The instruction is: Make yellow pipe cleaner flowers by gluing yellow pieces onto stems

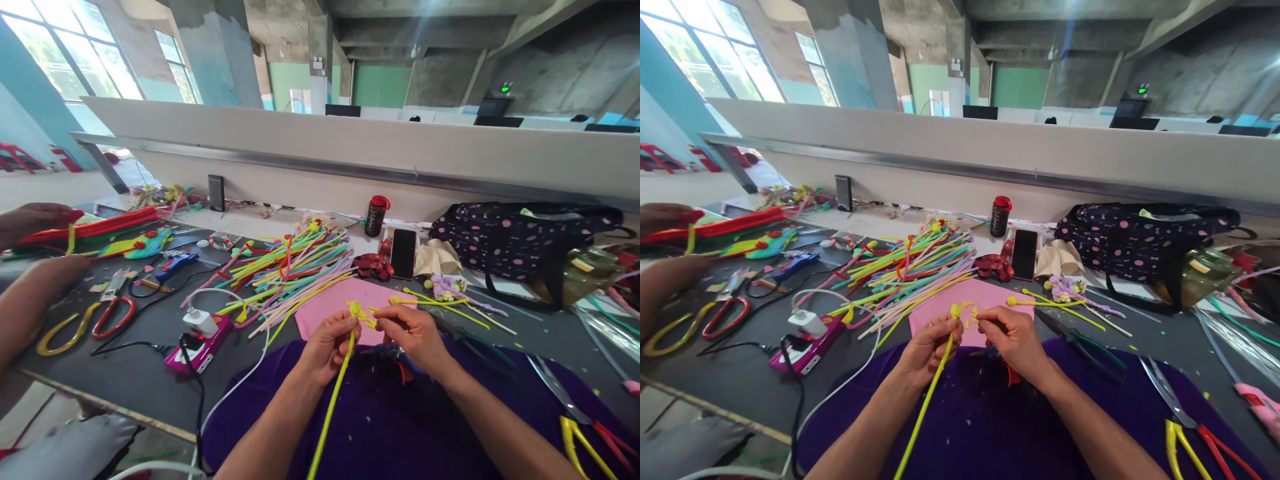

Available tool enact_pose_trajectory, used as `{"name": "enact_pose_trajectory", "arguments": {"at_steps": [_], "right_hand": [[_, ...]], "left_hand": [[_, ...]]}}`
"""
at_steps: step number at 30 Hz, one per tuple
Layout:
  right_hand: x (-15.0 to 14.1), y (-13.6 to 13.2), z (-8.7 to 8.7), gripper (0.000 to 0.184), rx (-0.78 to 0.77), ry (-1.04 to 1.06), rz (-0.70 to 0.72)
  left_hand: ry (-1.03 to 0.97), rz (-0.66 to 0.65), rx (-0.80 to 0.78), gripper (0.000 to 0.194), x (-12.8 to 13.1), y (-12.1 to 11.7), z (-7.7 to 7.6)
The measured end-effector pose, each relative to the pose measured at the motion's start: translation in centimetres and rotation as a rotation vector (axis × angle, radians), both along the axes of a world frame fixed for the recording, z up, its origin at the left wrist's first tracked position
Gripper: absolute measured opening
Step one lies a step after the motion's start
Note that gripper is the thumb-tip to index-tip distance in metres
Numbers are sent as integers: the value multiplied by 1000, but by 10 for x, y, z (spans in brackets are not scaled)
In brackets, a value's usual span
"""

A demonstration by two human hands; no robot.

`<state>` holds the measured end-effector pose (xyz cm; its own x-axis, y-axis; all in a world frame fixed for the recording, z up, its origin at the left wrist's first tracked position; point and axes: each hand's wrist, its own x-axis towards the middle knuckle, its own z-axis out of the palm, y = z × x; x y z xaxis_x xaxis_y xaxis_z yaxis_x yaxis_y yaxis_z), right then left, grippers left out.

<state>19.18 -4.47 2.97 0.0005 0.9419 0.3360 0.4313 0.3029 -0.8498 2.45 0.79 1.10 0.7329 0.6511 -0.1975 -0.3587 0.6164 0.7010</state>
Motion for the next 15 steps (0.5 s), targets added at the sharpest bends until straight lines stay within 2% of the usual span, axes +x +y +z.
{"name": "enact_pose_trajectory", "arguments": {"at_steps": [7,10,12,15], "right_hand": [[12,3,4,14,-43,18,-2],[17,6,5,19,-135,51,-9],[16,7,5,21,-204,64,79],[7,5,3,28,-230,55,313]], "left_hand": [[61,117,35,19,5,2,-5],[9,134,66,20,7,0,-4],[-40,135,104,20,7,-2,-2],[-71,116,154,16,7,-6,0]]}}
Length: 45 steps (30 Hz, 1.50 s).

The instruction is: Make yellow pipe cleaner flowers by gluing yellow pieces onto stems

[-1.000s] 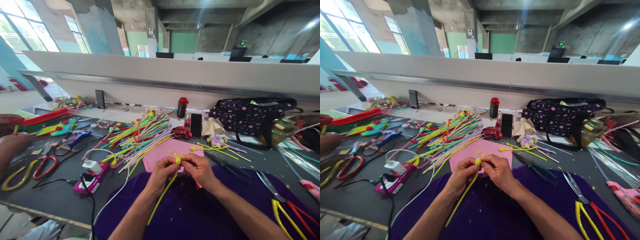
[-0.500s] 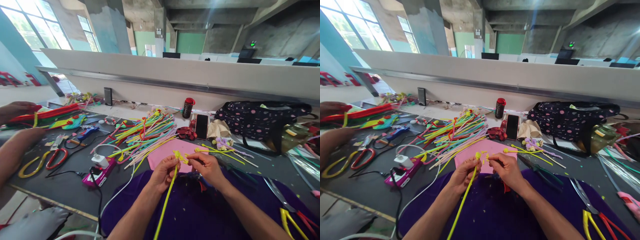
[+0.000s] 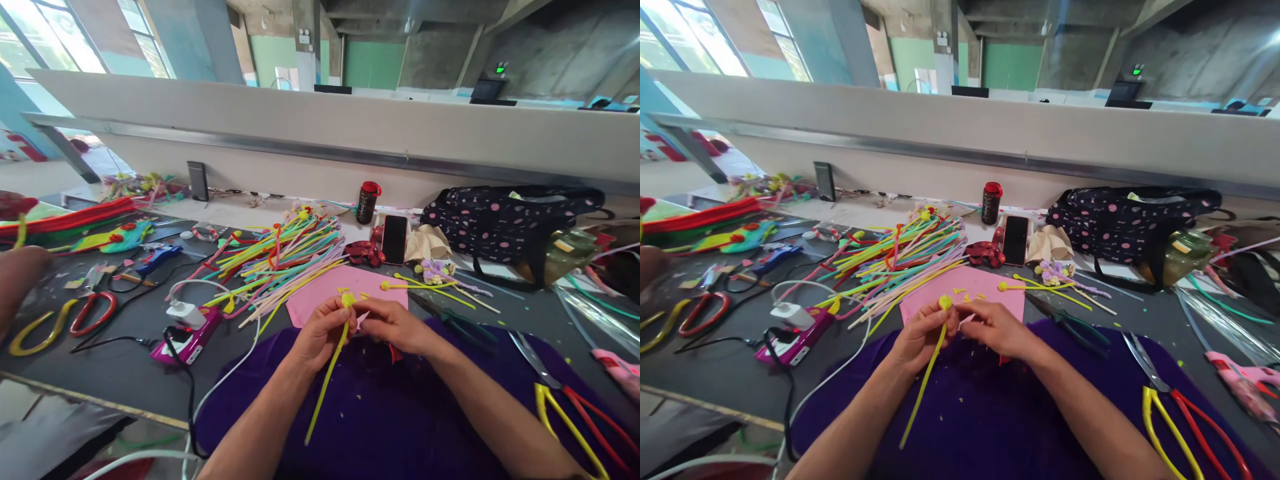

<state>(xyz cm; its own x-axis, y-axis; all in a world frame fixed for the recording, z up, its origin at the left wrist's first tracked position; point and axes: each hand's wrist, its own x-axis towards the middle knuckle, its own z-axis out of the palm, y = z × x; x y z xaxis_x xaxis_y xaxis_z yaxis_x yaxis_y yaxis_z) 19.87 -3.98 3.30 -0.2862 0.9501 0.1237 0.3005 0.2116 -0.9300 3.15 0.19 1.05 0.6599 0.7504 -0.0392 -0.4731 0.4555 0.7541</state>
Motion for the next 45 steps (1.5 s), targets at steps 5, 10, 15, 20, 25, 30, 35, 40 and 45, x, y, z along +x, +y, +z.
{"name": "enact_pose_trajectory", "arguments": {"at_steps": [5,10,15,20,25,30,35,40,45], "right_hand": [[-10,-3,-7,19,-56,35,-21],[4,2,-4,9,0,6,-210],[40,12,-2,13,21,-85,-367],[58,24,-24,26,6,-375,-273],[62,33,-35,22,65,-553,-178],[53,49,-40,19,121,-724,-47],[39,59,-44,18,140,-879,30],[36,57,-43,19,154,-963,15],[46,51,-40,15,160,-951,-38]], "left_hand": [[39,2,30,10,1,-3,-1],[67,24,21,11,0,2,-6],[129,140,-43,16,-2,11,-7],[172,190,-90,21,1,15,-10],[244,181,-56,17,4,14,-10],[271,135,-54,18,2,12,-8],[249,83,-14,16,0,12,-7],[234,79,-31,17,-1,12,-6],[235,66,-23,19,-2,12,-6]]}}
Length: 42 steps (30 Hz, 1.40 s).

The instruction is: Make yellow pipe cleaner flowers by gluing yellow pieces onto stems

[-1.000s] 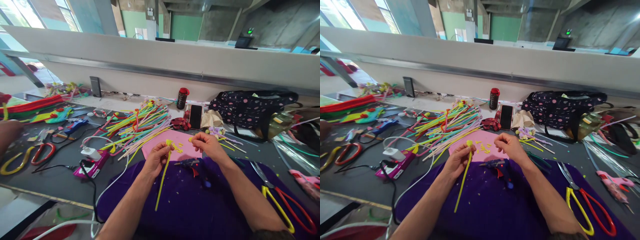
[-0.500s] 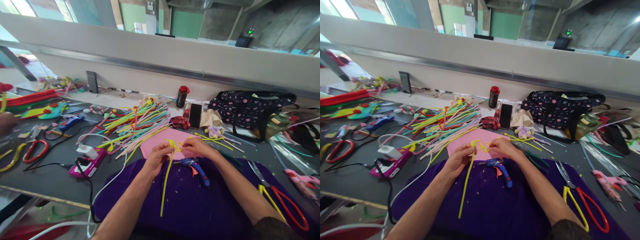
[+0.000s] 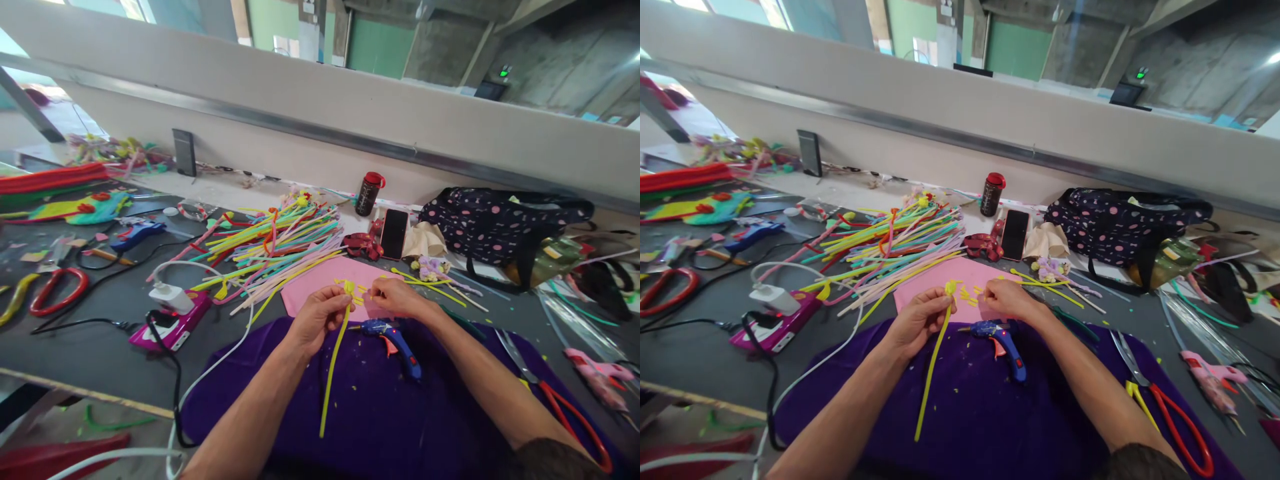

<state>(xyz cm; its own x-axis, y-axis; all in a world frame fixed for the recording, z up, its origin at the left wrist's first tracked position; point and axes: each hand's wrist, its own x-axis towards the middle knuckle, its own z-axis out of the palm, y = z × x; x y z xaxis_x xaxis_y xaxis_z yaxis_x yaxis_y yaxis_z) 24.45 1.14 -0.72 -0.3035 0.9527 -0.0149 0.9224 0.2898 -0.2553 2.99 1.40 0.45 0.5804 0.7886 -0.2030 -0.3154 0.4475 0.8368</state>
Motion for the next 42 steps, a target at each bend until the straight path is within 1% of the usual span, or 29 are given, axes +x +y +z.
{"name": "enact_pose_trajectory", "arguments": {"at_steps": [4,11,17,25,28,31,34,37,42], "right_hand": [[5,-1,1,14,7,34,10],[5,1,1,19,16,66,60],[6,0,0,13,14,45,46],[-14,9,-4,18,3,11,14],[-18,14,-1,19,11,-19,-11],[-13,17,4,22,22,-45,-41],[-10,18,7,22,-5,-57,-20],[-15,16,4,20,-38,-64,14],[-29,14,-6,15,-50,-66,-8]], "left_hand": [[14,5,-12,18,1,0,-1],[31,4,16,17,3,0,-2],[55,-6,2,18,1,0,-2],[34,2,3,18,0,0,-2],[32,4,12,18,0,0,-1],[14,17,8,20,-1,0,0],[15,12,4,20,-1,0,1],[34,-1,17,18,-1,0,1],[35,16,23,19,-1,0,-1]]}}
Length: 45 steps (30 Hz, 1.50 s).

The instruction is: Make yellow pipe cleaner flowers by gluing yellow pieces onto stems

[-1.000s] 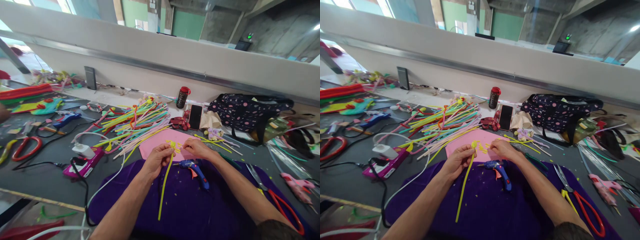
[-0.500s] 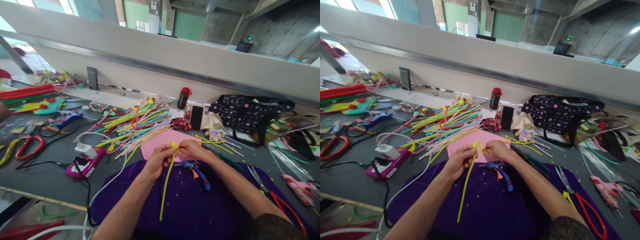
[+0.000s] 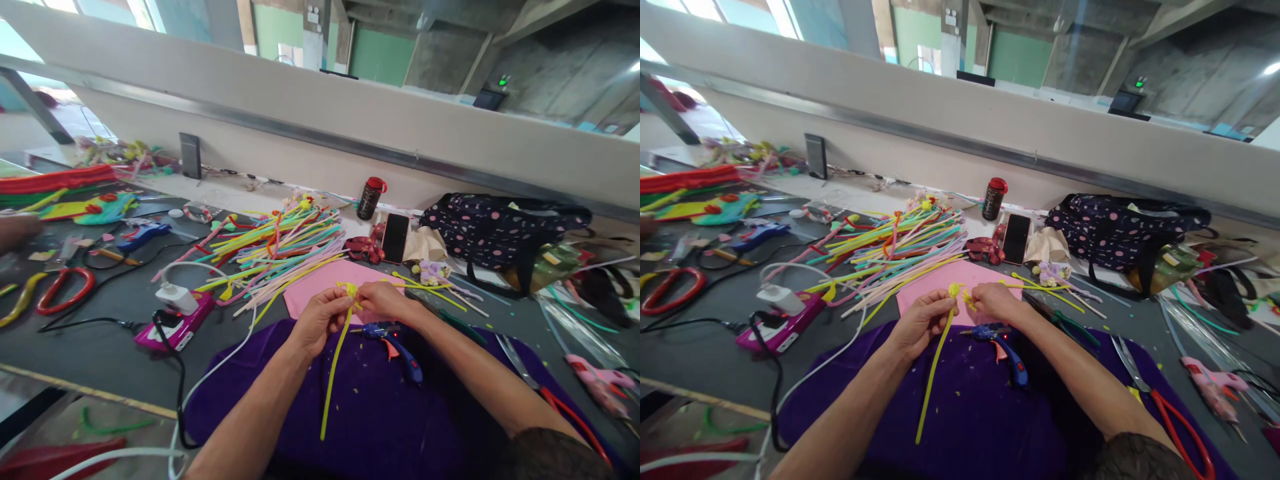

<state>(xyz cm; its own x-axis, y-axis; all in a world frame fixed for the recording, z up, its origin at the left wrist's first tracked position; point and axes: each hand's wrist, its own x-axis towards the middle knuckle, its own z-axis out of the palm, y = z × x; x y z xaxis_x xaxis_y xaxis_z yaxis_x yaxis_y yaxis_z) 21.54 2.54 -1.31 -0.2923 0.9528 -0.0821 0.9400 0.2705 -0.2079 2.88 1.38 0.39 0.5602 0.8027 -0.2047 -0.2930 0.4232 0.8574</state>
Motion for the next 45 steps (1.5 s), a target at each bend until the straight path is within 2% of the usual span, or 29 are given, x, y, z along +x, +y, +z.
{"name": "enact_pose_trajectory", "arguments": {"at_steps": [3,8,12,14,17,19,26,30,34,41,45], "right_hand": [[-1,0,3,14,-1,43,-17],[8,-6,24,9,18,217,-47],[10,-22,34,18,-8,407,-52],[7,-33,34,20,-56,564,-83],[-2,-46,33,15,-117,866,-203],[-8,-52,34,10,-107,965,-257],[-18,-63,42,4,-103,1023,-235],[-19,-67,41,4,-108,997,-230],[-18,-67,40,7,-49,962,-202],[-20,-65,34,8,-58,1117,-251],[-22,-64,33,6,-28,1131,-266]], "left_hand": [[-3,-1,-13,19,1,0,-1],[0,-14,-5,18,2,1,-2],[3,-56,21,24,2,0,-3],[17,-75,8,25,3,-1,-3],[41,-85,-8,25,4,-2,-2],[41,-89,-9,23,5,-3,-2],[5,-97,-11,20,8,-4,-6],[-19,-101,-62,16,9,-3,-9],[-20,-95,-101,16,9,-2,-11],[-14,-144,-84,20,9,-3,-13],[-18,-143,-118,20,9,-3,-13]]}}
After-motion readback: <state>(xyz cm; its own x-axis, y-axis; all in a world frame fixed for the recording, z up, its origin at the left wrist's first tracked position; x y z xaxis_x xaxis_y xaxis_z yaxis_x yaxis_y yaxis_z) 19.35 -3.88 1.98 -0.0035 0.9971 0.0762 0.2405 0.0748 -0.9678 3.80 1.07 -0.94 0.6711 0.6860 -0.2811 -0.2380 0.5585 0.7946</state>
